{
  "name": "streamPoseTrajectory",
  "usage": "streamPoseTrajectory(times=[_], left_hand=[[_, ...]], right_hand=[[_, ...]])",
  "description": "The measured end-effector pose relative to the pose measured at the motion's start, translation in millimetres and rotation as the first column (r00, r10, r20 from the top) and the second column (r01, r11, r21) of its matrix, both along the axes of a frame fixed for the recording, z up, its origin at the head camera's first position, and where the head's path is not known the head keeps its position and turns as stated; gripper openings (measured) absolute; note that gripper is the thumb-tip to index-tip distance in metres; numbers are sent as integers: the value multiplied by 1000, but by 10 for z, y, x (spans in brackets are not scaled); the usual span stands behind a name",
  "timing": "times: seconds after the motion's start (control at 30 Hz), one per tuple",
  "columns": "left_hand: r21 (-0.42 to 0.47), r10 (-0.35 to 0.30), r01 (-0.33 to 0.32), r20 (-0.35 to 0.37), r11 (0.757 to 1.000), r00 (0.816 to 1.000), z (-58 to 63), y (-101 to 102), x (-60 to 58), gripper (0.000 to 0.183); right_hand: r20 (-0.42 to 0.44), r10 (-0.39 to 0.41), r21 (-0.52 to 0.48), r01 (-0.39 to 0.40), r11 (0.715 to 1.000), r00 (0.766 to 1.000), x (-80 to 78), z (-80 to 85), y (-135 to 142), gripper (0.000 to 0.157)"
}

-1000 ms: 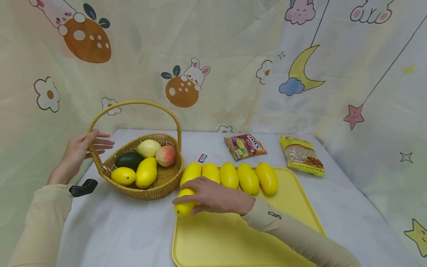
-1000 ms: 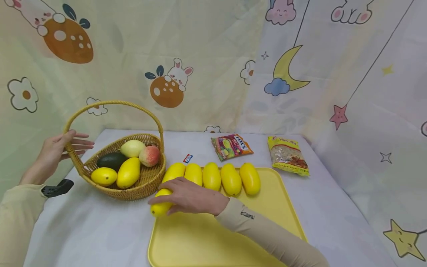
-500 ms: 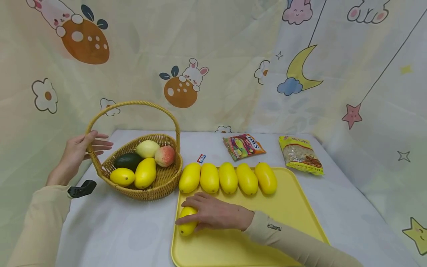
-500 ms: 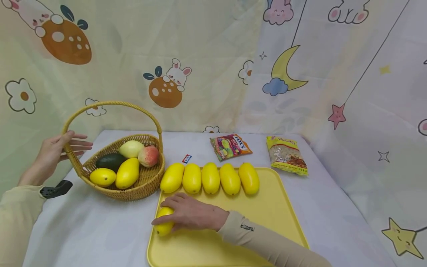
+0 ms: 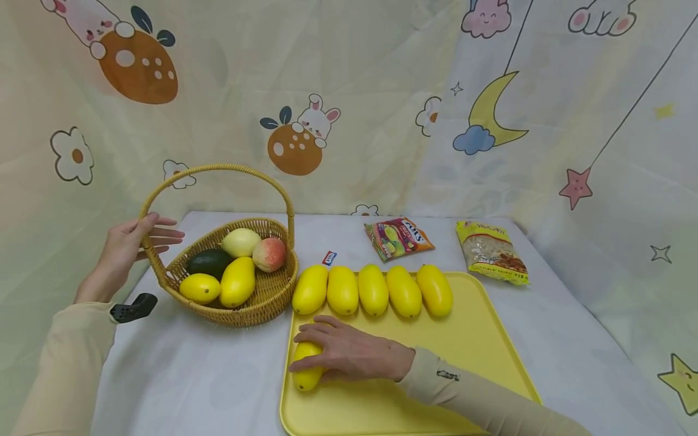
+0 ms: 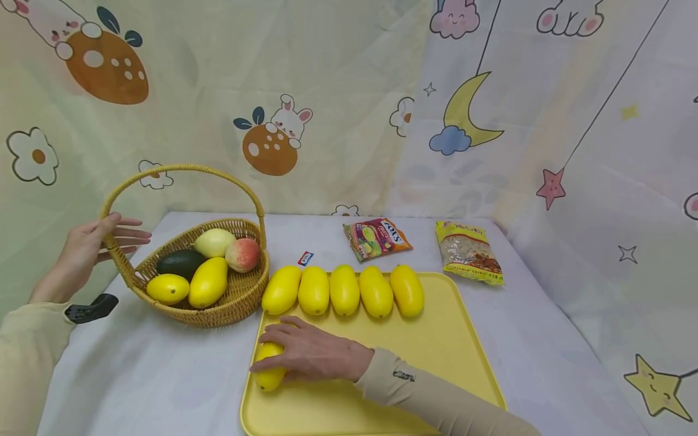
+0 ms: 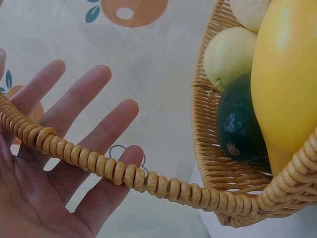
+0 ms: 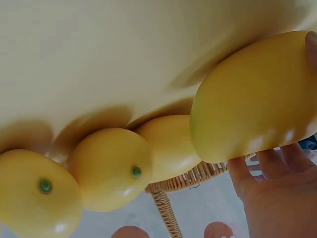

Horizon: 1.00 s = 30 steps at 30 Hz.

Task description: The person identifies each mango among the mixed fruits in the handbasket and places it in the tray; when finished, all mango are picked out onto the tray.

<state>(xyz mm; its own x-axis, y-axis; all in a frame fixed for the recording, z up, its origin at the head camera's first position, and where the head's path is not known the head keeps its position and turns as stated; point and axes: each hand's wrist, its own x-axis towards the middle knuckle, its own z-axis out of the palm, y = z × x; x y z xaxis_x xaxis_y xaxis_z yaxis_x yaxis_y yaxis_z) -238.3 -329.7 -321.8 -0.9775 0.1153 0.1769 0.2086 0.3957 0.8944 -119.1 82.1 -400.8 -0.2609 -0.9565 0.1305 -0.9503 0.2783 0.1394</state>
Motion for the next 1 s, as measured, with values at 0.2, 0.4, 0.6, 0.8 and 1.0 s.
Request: streamPoseTrajectory(times=[0.2, 0.4, 0.6, 0.8, 1.0], left_hand=[[-4, 3, -3, -6, 1000, 1000, -15, -4, -3, 43], [-10, 8, -8, -2, 1000, 1000, -10, -12, 1, 50], [-2, 3, -3, -9, 1000, 1000, -4, -3, 0, 47], [0, 7, -7, 0, 1000, 1000, 7, 3, -2, 50], [-7, 6, -6, -2, 1000, 1000, 9, 12, 0, 54]], right_hand=[[-16, 26, -48, -27, 998, 1000, -1, -27, 13, 39], [-10, 27, -60, -28, 998, 1000, -11, -23, 29, 45], [79, 3, -56, 1, 998, 997, -33, 28, 29, 59], [122, -33, -55, 40, 998, 992, -73, 79, 12, 60], [174, -22, -96, 39, 995, 985, -140, 135, -11, 60]])
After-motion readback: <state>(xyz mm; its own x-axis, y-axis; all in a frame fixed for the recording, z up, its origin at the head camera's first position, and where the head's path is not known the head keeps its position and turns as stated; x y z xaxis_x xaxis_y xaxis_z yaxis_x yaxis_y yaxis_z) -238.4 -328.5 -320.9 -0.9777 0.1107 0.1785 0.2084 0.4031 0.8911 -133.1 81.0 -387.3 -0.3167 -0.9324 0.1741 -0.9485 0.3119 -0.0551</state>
